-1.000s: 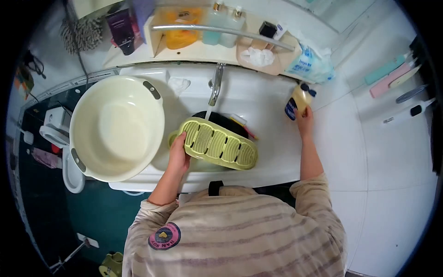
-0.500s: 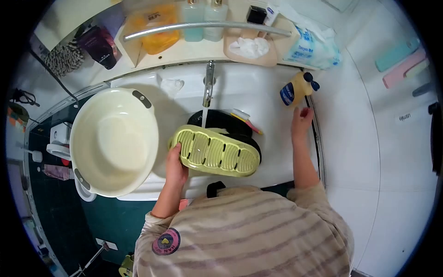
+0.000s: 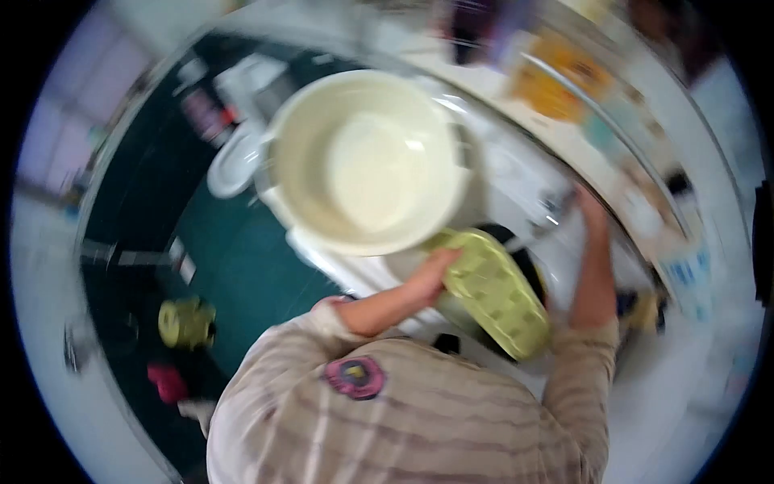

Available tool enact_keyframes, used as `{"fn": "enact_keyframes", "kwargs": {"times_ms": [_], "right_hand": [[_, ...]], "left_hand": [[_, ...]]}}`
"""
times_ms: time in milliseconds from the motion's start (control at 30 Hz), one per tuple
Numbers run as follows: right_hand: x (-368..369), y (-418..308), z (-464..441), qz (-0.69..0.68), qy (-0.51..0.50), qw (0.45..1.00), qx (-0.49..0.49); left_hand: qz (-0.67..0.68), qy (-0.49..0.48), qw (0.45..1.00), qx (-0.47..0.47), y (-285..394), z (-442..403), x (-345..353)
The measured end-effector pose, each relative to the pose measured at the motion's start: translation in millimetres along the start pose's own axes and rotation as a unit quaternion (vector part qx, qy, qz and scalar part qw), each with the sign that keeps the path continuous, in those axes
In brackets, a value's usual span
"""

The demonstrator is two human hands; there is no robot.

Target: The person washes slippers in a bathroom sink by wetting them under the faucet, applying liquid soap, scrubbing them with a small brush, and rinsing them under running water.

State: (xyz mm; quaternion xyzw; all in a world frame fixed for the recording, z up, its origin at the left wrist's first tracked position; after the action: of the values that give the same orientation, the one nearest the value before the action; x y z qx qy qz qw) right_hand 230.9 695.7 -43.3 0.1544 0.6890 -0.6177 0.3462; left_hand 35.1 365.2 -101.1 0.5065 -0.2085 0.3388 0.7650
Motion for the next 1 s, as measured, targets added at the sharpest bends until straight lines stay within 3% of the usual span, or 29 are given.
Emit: {"fn": "enact_keyframes", "kwargs": {"times_ms": [33, 100, 133, 200, 233, 300, 333, 400, 433, 533, 567, 600, 633, 700, 733, 767, 833, 867, 900, 933, 1000], "right_hand": [[-0.2, 17.5, -17.2, 0.032, 0.006, 0.999, 0.006], [-0.8, 61.5, -45.6, 0.227, 0.098, 0.962, -0.115], [-3.5, 84.9, -55.6, 0.161, 0.078, 0.98, -0.087], [-4.2, 65.8, -21.2, 0.067, 0.167, 0.981, 0.079], [-3.2, 40.9, -4.0, 0.069, 0.157, 0.982, 0.074], [0.8, 8.4, 4.5, -0.103, 0.119, 0.987, 0.033], [3.5, 8.6, 1.1, -0.163, 0.099, 0.982, 0.021], [14.2, 17.9, -34.4, -0.303, -0.155, 0.936, -0.088], [11.9, 9.2, -31.0, -0.303, -0.163, 0.935, -0.083], [10.8, -34.2, -6.5, -0.272, -0.314, 0.898, -0.145], [11.7, -2.3, -24.7, -0.204, -0.201, 0.952, -0.108], [6.4, 44.4, -41.8, -0.127, -0.077, 0.987, -0.064], [10.3, 50.2, -40.7, 0.053, -0.021, 0.998, -0.038], [20.7, 56.9, -34.0, 0.428, 0.046, 0.901, 0.061], [17.4, 43.1, -24.8, 0.392, 0.114, 0.91, 0.067], [14.7, 16.0, -9.7, 0.194, 0.18, 0.964, 0.031], [11.1, -30.3, 18.1, -0.218, 0.198, 0.954, -0.047], [11.5, -28.0, 8.9, -0.249, 0.111, 0.96, -0.058], [5.6, -46.7, 10.8, -0.208, 0.053, 0.967, -0.137], [2.0, -54.6, 11.1, -0.194, 0.014, 0.974, -0.121], [1.4, -36.1, -9.0, -0.138, 0.052, 0.975, -0.169]], "left_hand": [[0.029, 0.035, 0.999, -0.005, -1.0, -0.3, 2.6], [-0.068, 0.008, 0.997, -0.033, -22.1, -17.9, -21.4], [-0.062, 0.027, 0.997, -0.023, -17.8, -15.8, -24.1], [-0.027, 0.025, 0.999, -0.037, -13.5, -11.6, -10.5], [-0.02, 0.033, 0.999, -0.034, -14.6, -15.7, -12.6], [-0.094, 0.003, 0.993, -0.065, -13.9, -20.2, -13.5], [-0.086, 0.018, 0.994, -0.06, -15.2, -19.8, -17.1], [-0.032, 0.006, 0.999, -0.018, -11.8, -19.3, -8.7], [-0.04, 0.011, 0.999, -0.018, -11.8, -19.0, -10.4], [-0.056, -0.011, 0.998, -0.027, -3.8, -19.4, -3.8], [-0.056, -0.019, 0.998, -0.035, -6.9, -23.3, -5.0], [-0.103, 0.051, 0.993, -0.036, -12.8, -29.5, -18.0], [-0.15, 0.108, 0.982, -0.043, -23.7, -37.2, -24.6], [-0.117, 0.065, 0.991, 0.007, -29.7, -43.4, -30.5], [-0.079, 0.027, 0.996, -0.025, -24.9, -40.4, -21.4], [-0.052, 0.019, 0.998, -0.028, -13.0, -33.4, -13.8], [-0.03, 0.023, 0.999, -0.023, -3.5, -27.3, -0.9], [-0.021, 0.029, 0.999, 0.001, 5.3, -25.1, 4.0], [-0.019, 0.012, 1.0, -0.007, 7.2, -25.0, 9.0], [-0.013, 0.028, 0.999, -0.02, 8.3, -24.1, 8.3], [-0.008, 0.042, 0.999, -0.035, 7.9, -25.8, 8.2]]}}
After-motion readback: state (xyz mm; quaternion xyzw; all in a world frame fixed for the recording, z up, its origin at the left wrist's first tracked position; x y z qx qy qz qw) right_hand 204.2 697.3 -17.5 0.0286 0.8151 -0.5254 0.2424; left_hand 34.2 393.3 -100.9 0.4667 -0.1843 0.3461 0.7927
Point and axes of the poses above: each hand's wrist, its own z-axis away from the middle knuckle, its own x-axis out of the palm, y = z × x, the point moved 7 cm from there along -z, towards the middle knuckle, and after that the axes turned 1 degree about -z, right-handed, at the moved point
